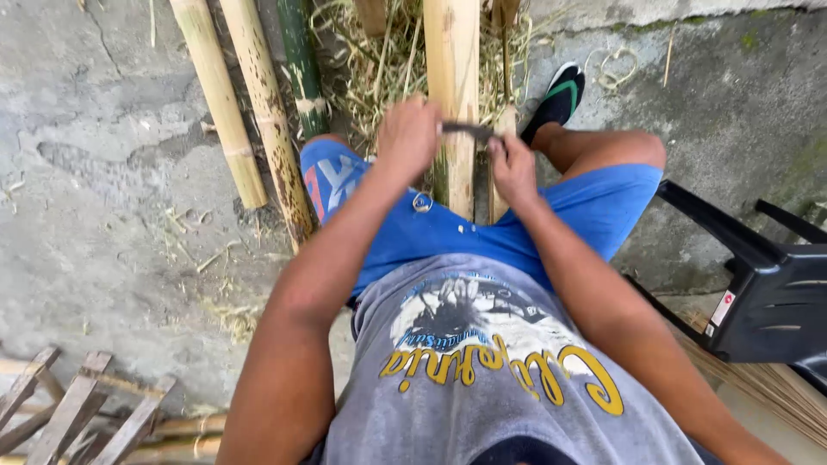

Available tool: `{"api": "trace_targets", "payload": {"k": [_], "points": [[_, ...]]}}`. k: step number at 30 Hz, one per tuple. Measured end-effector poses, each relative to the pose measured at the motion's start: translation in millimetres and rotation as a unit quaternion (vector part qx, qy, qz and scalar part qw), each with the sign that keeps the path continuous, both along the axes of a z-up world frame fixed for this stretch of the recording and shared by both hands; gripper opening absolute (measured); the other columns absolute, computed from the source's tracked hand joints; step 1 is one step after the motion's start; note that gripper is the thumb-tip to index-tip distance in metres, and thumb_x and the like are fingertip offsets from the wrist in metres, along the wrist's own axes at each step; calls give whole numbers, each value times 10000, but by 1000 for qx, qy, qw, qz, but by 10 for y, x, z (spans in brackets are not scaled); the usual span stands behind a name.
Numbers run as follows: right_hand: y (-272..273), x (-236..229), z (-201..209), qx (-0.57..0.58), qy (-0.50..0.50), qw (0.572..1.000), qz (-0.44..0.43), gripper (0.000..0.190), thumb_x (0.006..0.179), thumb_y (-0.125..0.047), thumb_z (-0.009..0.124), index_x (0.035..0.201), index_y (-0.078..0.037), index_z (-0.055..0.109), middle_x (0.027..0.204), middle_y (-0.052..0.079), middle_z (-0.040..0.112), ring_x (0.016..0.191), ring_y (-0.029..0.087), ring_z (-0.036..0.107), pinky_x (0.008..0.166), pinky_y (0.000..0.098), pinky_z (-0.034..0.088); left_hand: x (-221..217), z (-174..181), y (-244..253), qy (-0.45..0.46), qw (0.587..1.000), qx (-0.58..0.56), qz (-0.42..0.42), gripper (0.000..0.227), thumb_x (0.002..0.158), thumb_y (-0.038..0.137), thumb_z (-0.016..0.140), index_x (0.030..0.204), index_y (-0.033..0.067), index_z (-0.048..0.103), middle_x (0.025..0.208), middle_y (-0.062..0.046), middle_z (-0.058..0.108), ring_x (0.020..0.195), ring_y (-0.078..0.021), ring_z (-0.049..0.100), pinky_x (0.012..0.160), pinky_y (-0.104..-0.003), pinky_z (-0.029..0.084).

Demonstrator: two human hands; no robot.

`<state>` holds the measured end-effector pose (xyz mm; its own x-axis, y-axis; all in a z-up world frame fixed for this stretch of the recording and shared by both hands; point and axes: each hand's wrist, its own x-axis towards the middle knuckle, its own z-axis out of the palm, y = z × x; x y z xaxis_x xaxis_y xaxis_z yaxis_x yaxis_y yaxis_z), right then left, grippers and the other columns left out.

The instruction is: Using a billhook knife to shave the outer layer and clean sections of bamboo poles.

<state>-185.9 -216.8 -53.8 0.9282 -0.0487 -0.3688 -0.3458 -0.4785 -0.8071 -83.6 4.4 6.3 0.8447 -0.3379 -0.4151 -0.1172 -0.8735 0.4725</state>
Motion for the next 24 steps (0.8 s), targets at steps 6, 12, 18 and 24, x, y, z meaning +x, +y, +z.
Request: {"api": "trace_targets", "payload": {"k": [6, 12, 18, 24], "points": [[-117, -285, 45, 26, 106, 993, 46, 272, 1038, -239, 615, 899, -4, 608, 680, 159, 522, 633, 192, 473, 585, 381, 416, -475, 49, 78, 58, 998, -36, 15, 35, 834, 75, 665, 865, 61, 673, 831, -156, 625, 776, -350, 634, 709, -505, 500], [-97, 829, -326, 18, -46, 998, 33, 270, 1079, -212, 590, 922, 6, 569, 717, 118, 528, 658, 179, 482, 612, 367, 417, 592, -105, -34, -51, 998, -5, 37, 85, 920, 124, 673, 868, 58, 659, 855, -141, 603, 791, -319, 616, 714, -476, 475], [20, 1283, -403, 61, -74, 995, 0, 299, 1104, -230, 585, 918, 1, 546, 729, 111, 543, 681, 167, 475, 603, 374, 401, 1115, -262, -38, -172, 984, 14, 38, 98, 842, 163, 723, 842, 84, 665, 872, -98, 596, 828, -290, 588, 706, -474, 463], [-30, 291, -141, -18, -65, 998, 6, 251, 1067, -179, 587, 905, 7, 541, 743, 162, 531, 653, 244, 513, 616, 408, 420, 237, -49, -29, 3, 1000, 8, -7, 133, 945, 117, 686, 848, 36, 645, 833, -158, 588, 723, -330, 611, 620, -499, 495]]}}
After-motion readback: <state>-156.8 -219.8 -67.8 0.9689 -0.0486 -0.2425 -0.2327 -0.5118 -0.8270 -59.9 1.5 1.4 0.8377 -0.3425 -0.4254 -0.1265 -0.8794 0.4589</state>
